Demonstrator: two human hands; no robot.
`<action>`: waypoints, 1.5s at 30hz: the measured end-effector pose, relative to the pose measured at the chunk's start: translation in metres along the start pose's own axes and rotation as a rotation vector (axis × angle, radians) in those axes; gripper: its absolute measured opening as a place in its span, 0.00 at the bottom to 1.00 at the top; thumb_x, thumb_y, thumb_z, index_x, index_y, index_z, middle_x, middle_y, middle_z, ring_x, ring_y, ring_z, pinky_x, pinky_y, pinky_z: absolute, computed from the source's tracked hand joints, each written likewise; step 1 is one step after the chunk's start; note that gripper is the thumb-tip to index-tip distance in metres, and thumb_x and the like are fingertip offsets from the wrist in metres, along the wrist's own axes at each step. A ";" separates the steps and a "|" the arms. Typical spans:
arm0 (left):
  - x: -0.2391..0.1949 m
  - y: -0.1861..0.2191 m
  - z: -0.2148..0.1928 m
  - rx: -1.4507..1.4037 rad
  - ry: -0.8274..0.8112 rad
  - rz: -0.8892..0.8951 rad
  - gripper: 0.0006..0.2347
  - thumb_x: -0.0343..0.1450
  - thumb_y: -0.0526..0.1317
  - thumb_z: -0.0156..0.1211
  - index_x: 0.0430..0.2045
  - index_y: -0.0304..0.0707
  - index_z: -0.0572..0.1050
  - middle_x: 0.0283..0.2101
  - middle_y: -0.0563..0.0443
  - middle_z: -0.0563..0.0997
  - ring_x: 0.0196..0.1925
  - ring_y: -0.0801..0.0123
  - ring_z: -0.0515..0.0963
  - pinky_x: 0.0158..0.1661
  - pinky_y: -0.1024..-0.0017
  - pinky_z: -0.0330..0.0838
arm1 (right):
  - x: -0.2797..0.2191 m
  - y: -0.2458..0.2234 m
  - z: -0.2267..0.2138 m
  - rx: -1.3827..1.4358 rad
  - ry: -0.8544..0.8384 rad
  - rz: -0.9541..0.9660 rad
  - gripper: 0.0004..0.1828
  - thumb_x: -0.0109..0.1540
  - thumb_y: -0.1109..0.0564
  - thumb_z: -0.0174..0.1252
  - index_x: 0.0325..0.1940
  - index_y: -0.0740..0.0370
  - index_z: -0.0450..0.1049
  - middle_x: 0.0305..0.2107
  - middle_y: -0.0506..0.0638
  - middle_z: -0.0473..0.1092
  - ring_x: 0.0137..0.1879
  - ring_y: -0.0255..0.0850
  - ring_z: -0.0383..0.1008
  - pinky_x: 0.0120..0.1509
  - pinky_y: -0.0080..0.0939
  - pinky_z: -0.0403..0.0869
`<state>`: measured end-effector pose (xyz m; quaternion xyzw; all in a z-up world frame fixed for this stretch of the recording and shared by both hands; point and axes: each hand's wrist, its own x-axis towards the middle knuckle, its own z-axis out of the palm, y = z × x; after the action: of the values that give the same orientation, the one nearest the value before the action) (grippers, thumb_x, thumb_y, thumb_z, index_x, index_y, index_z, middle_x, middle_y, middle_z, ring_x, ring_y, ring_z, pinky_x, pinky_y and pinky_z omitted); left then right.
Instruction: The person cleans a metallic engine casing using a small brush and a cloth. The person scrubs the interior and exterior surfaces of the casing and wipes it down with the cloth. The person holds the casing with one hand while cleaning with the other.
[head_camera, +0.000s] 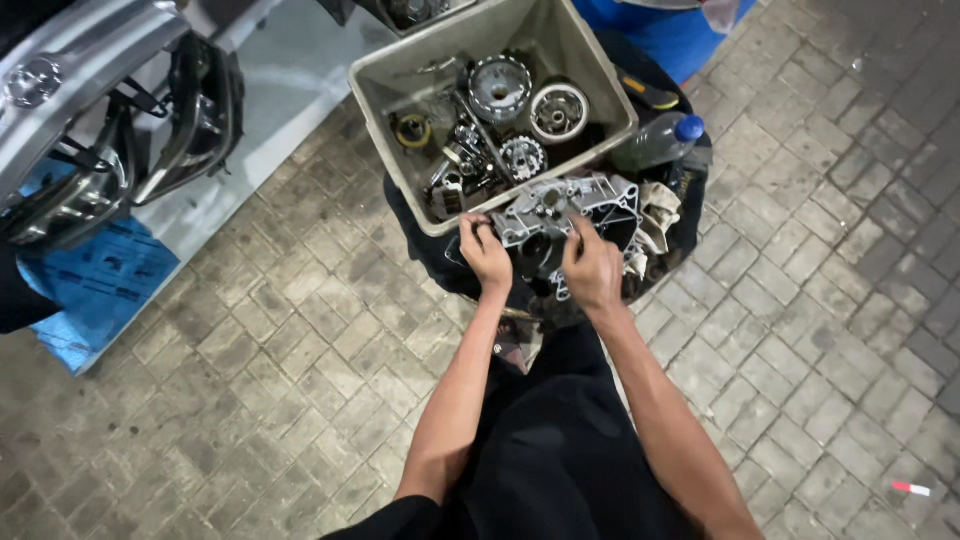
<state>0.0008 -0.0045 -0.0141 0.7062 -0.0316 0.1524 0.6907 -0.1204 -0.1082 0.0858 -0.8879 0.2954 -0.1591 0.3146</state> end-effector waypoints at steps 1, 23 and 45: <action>0.005 0.003 0.000 -0.002 0.003 0.006 0.06 0.71 0.28 0.46 0.26 0.40 0.69 0.25 0.45 0.74 0.31 0.58 0.77 0.42 0.66 0.73 | 0.007 0.000 -0.004 0.003 0.003 -0.005 0.18 0.68 0.52 0.44 0.59 0.49 0.74 0.26 0.69 0.75 0.39 0.71 0.78 0.47 0.73 0.73; 0.002 0.006 0.001 -0.049 -0.048 -0.034 0.04 0.69 0.29 0.44 0.26 0.38 0.66 0.27 0.47 0.69 0.34 0.63 0.73 0.46 0.66 0.69 | 0.011 0.000 -0.027 -0.206 -0.060 -0.095 0.13 0.67 0.53 0.49 0.53 0.47 0.75 0.21 0.63 0.75 0.34 0.65 0.80 0.41 0.67 0.76; 0.002 0.002 0.000 -0.091 -0.049 0.006 0.06 0.70 0.28 0.44 0.26 0.39 0.68 0.26 0.48 0.70 0.32 0.65 0.73 0.44 0.67 0.71 | 0.018 -0.022 -0.032 -0.195 -0.214 0.128 0.15 0.68 0.50 0.46 0.52 0.49 0.77 0.29 0.67 0.77 0.43 0.67 0.80 0.51 0.70 0.75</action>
<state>0.0023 -0.0046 -0.0122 0.6775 -0.0577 0.1356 0.7206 -0.1119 -0.1205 0.1259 -0.9056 0.3301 -0.0137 0.2661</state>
